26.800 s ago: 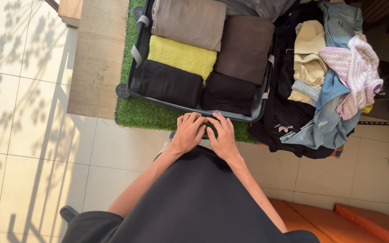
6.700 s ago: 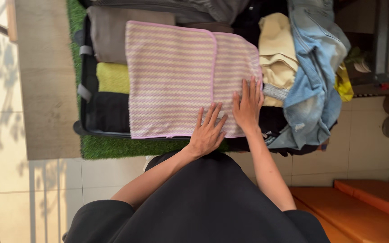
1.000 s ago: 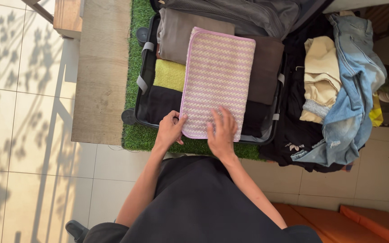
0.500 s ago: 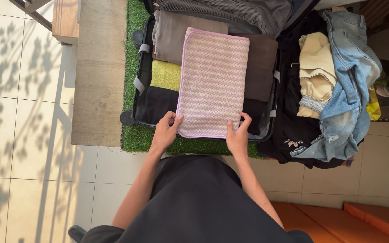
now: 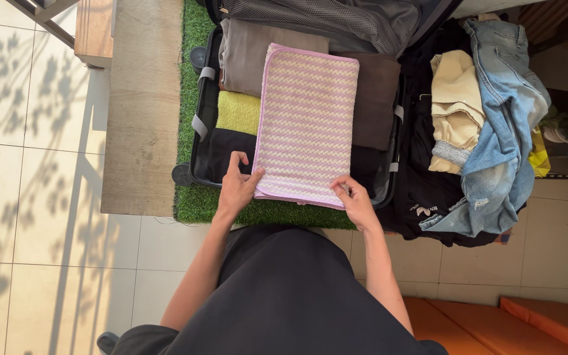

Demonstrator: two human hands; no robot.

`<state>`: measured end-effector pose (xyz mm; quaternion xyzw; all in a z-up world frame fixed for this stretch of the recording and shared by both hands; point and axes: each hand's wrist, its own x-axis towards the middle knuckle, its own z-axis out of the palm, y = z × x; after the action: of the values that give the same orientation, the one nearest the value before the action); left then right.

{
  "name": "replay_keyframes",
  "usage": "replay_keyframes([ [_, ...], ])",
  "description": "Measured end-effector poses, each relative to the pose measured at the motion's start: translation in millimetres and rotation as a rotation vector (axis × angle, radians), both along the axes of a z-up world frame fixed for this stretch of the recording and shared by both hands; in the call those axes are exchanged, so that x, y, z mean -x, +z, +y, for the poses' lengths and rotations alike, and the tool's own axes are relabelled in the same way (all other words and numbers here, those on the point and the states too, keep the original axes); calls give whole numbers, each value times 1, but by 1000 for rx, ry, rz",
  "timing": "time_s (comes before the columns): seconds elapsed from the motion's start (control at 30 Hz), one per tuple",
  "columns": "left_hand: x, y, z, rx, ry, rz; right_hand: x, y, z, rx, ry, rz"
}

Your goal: The person folds a black shirt, a striped pink towel, and a pair of blue denim jeans, then places each item into a black suitcase.

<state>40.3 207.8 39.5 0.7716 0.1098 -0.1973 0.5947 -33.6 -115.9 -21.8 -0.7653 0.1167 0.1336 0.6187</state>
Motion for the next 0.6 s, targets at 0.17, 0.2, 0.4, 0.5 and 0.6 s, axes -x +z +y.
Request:
replay_keyframes([
  [0.17,-5,0,-2,447,108,117,-6,23,-8,-407,-106,258],
  [0.2,-6,2,-1,442,106,141,-7,30,-10,-477,-108,253],
  [0.4,-10,22,1,521,67,174,-15,41,-11,-516,-71,234],
  [0.5,-12,22,2,517,34,172,-17,37,-13,-374,-49,183],
  [0.6,-16,8,5,491,-8,176,-21,31,-16,-309,-35,150],
])
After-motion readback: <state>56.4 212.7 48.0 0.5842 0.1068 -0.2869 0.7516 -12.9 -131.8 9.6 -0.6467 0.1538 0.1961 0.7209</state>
